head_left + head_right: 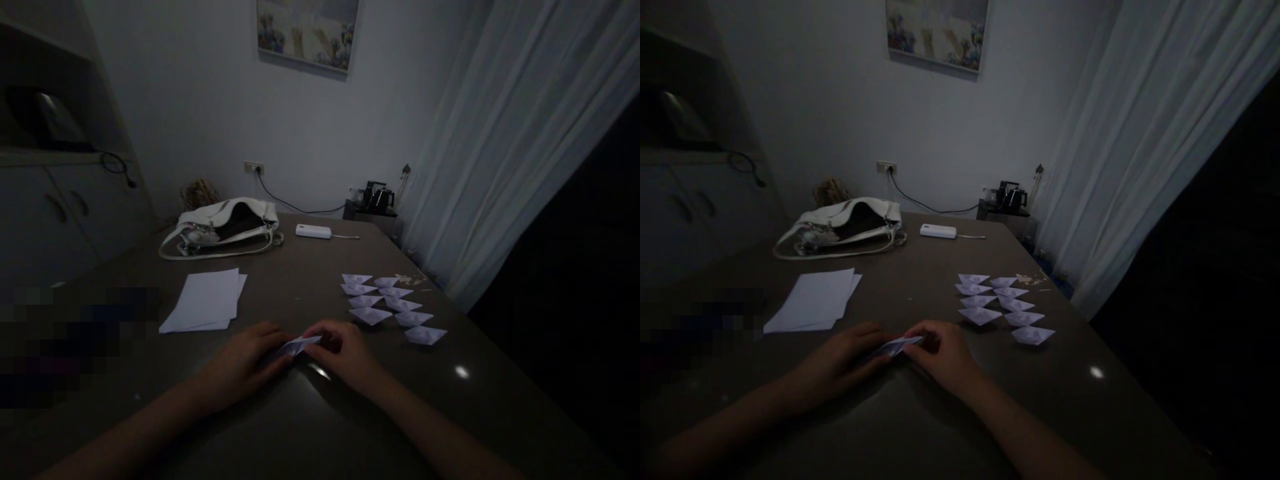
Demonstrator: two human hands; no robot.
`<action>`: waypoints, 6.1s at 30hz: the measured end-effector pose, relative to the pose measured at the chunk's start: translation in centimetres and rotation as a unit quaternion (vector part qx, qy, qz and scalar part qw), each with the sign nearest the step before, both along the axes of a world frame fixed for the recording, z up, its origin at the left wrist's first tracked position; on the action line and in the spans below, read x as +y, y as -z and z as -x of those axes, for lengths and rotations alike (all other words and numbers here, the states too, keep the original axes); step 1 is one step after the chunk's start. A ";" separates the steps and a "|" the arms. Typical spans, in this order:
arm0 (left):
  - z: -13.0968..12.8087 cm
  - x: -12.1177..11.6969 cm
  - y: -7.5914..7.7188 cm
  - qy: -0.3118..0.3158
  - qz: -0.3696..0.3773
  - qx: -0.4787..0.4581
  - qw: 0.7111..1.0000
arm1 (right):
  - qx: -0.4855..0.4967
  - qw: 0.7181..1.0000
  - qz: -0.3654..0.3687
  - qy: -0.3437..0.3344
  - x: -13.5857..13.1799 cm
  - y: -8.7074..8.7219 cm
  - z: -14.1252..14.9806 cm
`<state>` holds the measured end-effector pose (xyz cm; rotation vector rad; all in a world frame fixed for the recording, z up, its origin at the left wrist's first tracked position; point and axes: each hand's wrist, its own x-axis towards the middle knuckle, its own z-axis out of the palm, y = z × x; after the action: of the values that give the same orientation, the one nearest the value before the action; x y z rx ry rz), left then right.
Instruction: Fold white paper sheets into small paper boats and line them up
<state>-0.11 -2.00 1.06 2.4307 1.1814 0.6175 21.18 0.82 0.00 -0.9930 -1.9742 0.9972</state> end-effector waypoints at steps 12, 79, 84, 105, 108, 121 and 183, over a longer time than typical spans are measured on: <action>-1.7 -1.1 -0.4 -0.012 0.163 -0.186 0.969 | 0.133 0.977 0.159 -0.049 -0.6 0.3 0.6; -1.7 -1.7 -0.5 -0.062 0.120 -0.242 0.961 | 0.128 0.967 0.218 -0.042 -0.9 -0.2 0.5; -1.6 -1.3 -0.2 -0.070 0.122 -0.239 0.961 | 0.141 0.960 0.238 -0.033 -0.9 -0.3 0.4; -1.3 -1.6 -0.5 -0.025 0.074 -0.186 0.979 | 0.127 0.961 0.231 -0.079 -0.7 0.0 0.2; -1.2 -1.5 -0.4 -0.008 0.076 -0.181 0.981 | 0.126 0.962 0.227 -0.081 -0.8 0.0 0.2; -1.2 -1.4 -0.4 0.041 0.015 -0.153 0.987 | 0.092 0.967 0.191 -0.140 -0.9 0.1 0.4; -1.1 -1.4 -0.5 0.074 0.000 -0.204 0.976 | 0.025 0.985 0.111 -0.131 -1.5 -0.2 0.2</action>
<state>1.00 -3.44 1.56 2.2180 0.8237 1.0081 20.95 -0.66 0.17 -0.8277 -2.0184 1.3990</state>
